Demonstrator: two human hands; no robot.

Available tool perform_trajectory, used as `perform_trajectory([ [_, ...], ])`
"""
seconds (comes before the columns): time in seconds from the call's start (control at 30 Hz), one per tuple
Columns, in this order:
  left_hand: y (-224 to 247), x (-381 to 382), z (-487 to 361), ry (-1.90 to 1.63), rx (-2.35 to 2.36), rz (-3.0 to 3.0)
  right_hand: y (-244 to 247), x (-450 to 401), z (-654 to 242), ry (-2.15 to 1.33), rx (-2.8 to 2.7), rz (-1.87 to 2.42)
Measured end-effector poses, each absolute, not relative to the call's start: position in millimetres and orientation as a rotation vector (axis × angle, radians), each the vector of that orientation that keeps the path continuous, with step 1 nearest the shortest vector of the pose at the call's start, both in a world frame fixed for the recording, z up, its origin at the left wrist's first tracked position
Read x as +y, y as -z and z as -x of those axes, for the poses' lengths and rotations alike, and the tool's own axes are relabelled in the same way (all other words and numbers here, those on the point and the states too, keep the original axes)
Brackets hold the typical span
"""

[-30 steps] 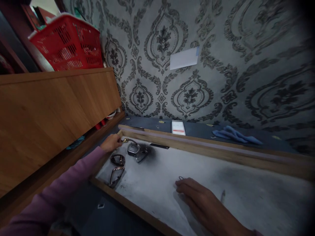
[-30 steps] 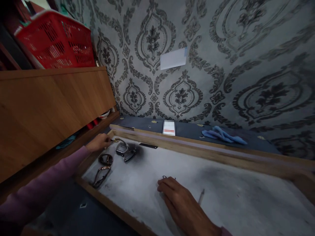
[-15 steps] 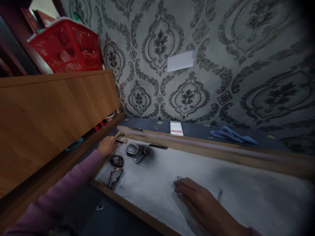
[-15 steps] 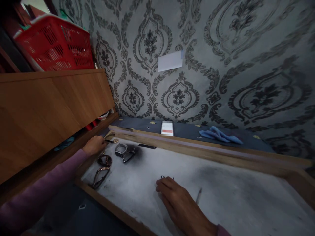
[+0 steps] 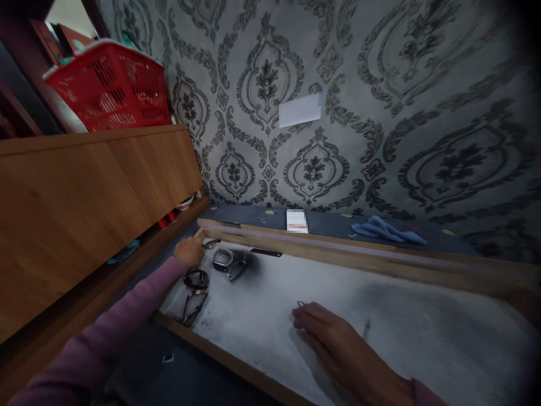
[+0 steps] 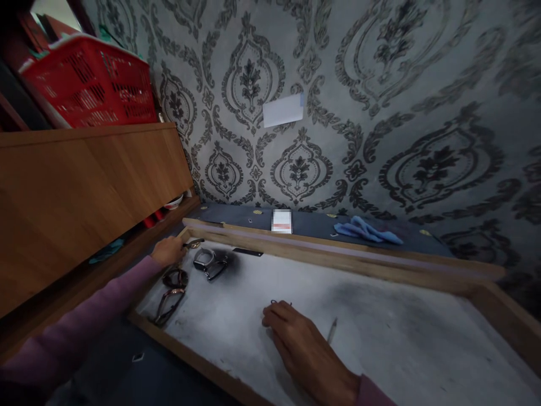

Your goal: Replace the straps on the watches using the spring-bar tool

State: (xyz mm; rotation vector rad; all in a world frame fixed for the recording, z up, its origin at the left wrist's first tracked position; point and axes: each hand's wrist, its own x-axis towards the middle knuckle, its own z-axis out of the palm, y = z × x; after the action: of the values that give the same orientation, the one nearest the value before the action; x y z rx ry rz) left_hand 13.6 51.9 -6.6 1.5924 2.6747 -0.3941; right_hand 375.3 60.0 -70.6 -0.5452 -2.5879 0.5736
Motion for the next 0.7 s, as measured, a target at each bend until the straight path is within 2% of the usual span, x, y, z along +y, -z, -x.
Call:
perform_trajectory([
  [0.7,5.1,52.4,-18.5,0.446,2.702,-1.659,68.6,60.1,-375.1,-0.533,-2.601,0.569],
])
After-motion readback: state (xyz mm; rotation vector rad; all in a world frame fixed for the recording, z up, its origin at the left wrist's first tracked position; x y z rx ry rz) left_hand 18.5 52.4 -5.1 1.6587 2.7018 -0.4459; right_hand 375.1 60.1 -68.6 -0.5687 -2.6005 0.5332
